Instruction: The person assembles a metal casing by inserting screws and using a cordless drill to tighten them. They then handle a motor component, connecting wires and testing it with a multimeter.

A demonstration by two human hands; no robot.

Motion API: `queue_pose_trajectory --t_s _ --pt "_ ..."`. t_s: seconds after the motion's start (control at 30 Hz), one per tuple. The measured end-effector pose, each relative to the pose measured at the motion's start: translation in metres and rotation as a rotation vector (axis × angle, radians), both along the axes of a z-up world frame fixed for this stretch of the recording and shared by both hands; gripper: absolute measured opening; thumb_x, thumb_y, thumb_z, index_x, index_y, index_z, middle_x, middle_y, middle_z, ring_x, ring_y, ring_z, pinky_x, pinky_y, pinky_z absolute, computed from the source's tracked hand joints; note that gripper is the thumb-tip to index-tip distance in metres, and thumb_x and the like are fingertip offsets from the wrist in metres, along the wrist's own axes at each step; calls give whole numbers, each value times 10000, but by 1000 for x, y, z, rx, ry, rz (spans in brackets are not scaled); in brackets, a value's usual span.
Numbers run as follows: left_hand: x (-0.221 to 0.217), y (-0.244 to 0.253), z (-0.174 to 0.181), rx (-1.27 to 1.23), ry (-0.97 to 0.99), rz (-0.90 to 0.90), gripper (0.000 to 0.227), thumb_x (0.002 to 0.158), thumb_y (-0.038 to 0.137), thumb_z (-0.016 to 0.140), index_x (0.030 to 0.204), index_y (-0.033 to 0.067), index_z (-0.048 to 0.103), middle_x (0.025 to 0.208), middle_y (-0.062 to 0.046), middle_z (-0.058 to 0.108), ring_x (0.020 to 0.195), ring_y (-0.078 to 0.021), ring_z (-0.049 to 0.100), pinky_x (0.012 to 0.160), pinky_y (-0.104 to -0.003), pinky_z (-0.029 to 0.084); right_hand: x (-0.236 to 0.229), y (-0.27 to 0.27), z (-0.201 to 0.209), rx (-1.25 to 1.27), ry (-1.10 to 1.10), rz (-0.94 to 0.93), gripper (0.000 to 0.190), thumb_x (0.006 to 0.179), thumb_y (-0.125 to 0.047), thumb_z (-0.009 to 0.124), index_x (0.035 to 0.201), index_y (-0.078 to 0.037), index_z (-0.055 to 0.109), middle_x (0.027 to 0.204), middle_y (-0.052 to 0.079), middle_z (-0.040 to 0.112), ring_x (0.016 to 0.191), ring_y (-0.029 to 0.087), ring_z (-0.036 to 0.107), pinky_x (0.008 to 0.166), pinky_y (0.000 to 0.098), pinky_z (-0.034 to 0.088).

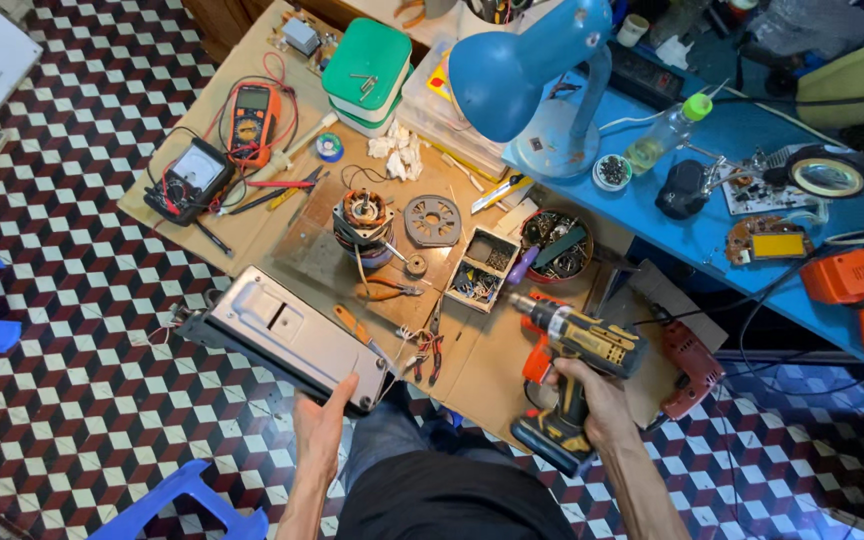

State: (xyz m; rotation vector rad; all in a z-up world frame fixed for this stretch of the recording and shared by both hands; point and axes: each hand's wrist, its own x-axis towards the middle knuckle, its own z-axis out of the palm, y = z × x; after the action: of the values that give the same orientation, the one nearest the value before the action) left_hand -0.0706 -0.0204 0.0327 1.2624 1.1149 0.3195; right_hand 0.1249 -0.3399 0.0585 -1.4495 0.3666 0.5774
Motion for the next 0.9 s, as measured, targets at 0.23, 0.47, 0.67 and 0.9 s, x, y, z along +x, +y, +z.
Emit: queue_pose_trajectory --t_s 0.23,0.47,0.67,0.9 --pt "-14 -25 34 367 283 -12 619 795 274 801 1301 3 569 1114 -205 766 987 -294 753 884 -385 561 59 24 -145 734 253 -399 361 888 -94 670 1241 -37 623 1092 87 718 838 184 650 791 337 562" --pt "-19 -13 61 385 233 -79 635 857 215 724 1430 97 477 1187 -230 707 1072 -398 703 878 -449 586 91 43 -196 528 328 -416 373 977 -278 647 1270 -57 583 1093 124 695 1042 238 661 905 405 550" --pt "-23 -13 54 429 134 -114 662 862 179 721 1453 76 439 1195 -250 703 1063 -401 727 882 -440 602 88 35 -178 107 495 -122 458 921 -230 710 1284 -3 547 1160 190 678 1134 291 673 982 443 581" --pt "-27 -4 56 336 101 -210 673 857 177 720 1455 88 425 1263 -250 666 1141 -388 683 946 -439 570 24 59 -66 -714 -158 409 758 857 -389 743 1489 -38 515 1351 219 655 1212 325 652 1006 463 525"
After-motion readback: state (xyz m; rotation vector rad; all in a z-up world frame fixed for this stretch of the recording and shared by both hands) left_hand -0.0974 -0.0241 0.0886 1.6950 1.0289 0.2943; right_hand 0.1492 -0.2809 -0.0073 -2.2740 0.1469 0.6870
